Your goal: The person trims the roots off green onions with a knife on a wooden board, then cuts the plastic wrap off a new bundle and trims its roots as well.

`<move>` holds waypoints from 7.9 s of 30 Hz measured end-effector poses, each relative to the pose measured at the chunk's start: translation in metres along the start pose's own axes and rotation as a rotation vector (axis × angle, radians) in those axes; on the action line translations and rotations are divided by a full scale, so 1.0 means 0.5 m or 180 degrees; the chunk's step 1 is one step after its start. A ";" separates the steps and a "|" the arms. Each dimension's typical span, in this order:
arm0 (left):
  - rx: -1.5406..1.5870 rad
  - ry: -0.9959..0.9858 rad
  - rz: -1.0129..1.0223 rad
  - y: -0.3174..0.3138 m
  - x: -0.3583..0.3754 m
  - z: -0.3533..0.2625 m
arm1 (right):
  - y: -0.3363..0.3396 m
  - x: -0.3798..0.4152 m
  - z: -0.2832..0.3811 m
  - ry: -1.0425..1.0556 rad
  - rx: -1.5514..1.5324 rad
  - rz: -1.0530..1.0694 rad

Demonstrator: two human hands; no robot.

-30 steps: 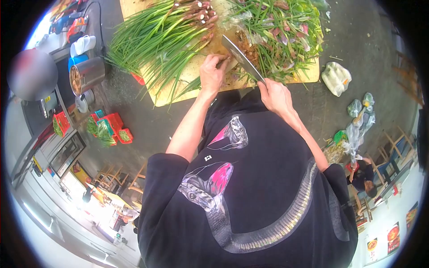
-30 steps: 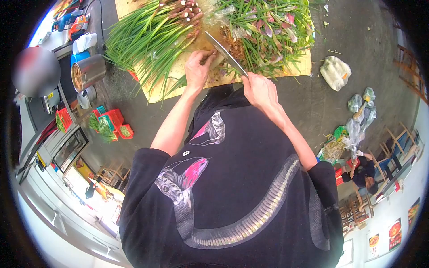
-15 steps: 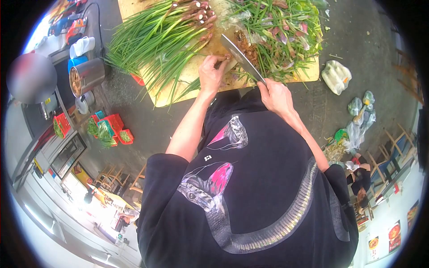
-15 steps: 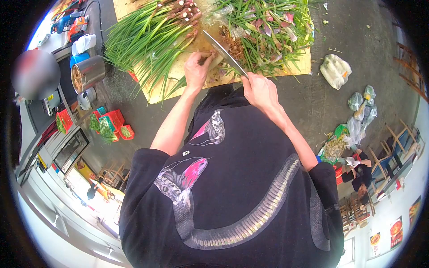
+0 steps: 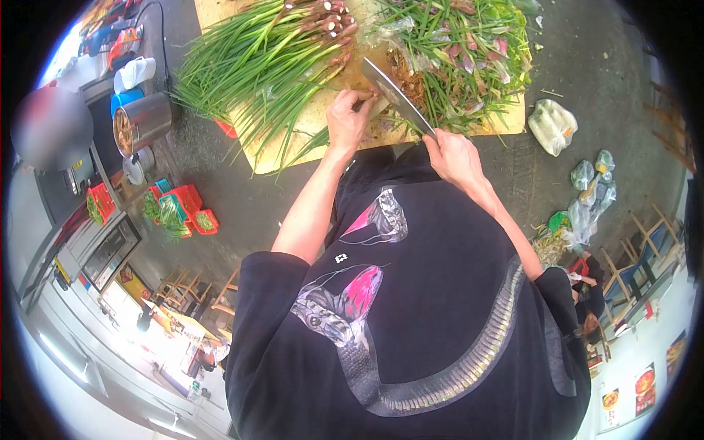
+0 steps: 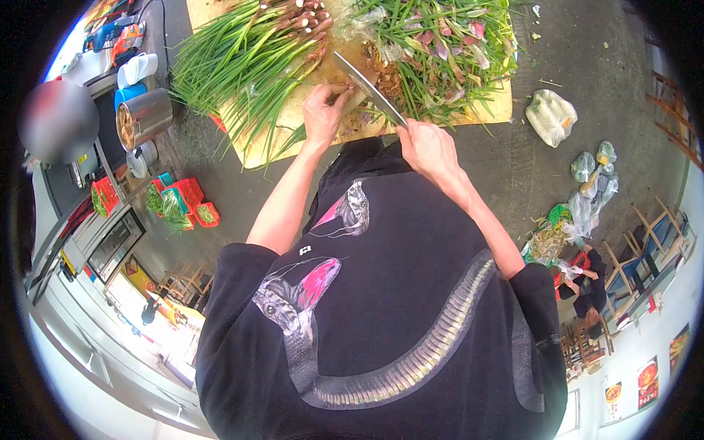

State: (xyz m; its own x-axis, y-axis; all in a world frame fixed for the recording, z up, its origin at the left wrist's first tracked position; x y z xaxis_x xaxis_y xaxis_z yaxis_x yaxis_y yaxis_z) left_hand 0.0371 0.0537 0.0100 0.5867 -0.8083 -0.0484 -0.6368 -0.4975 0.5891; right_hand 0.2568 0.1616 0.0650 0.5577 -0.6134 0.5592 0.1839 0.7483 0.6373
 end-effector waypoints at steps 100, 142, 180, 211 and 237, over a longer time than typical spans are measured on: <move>-0.0827 -0.1266 -0.0808 0.236 -0.210 -0.002 | 0.027 0.021 -0.056 -0.0518 -0.0424 -0.0363; -0.0798 -0.0716 0.0528 0.013 -0.018 -0.032 | 0.059 0.040 -0.047 -0.0179 -0.0354 -0.0315; -0.0516 -0.0319 0.0646 0.017 -0.025 0.000 | 0.029 -0.001 -0.019 0.0134 -0.0007 -0.0272; -0.0555 -0.0529 0.0574 0.019 -0.028 -0.010 | -0.007 -0.022 -0.015 0.0111 0.0323 -0.0087; -0.0248 -0.0854 -0.0553 0.216 -0.062 -0.069 | 0.005 -0.045 -0.027 -0.0145 0.0100 -0.0844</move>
State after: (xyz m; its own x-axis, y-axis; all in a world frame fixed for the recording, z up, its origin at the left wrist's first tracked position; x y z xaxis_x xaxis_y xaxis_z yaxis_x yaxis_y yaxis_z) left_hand -0.0327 0.0358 0.1029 0.5238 -0.7728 -0.3584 -0.4924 -0.6180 0.6129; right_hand 0.2557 0.1807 0.0468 0.4563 -0.7981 0.3935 0.2931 0.5523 0.7804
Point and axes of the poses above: each hand's wrist, its own x-axis away from the middle knuckle, its own y-axis out of the back of the hand, z = x × y, the point moved 4 cm from there along -x, towards the middle knuckle, and after that the axes turned 11 degrees about -y, right-handed, at the moved point
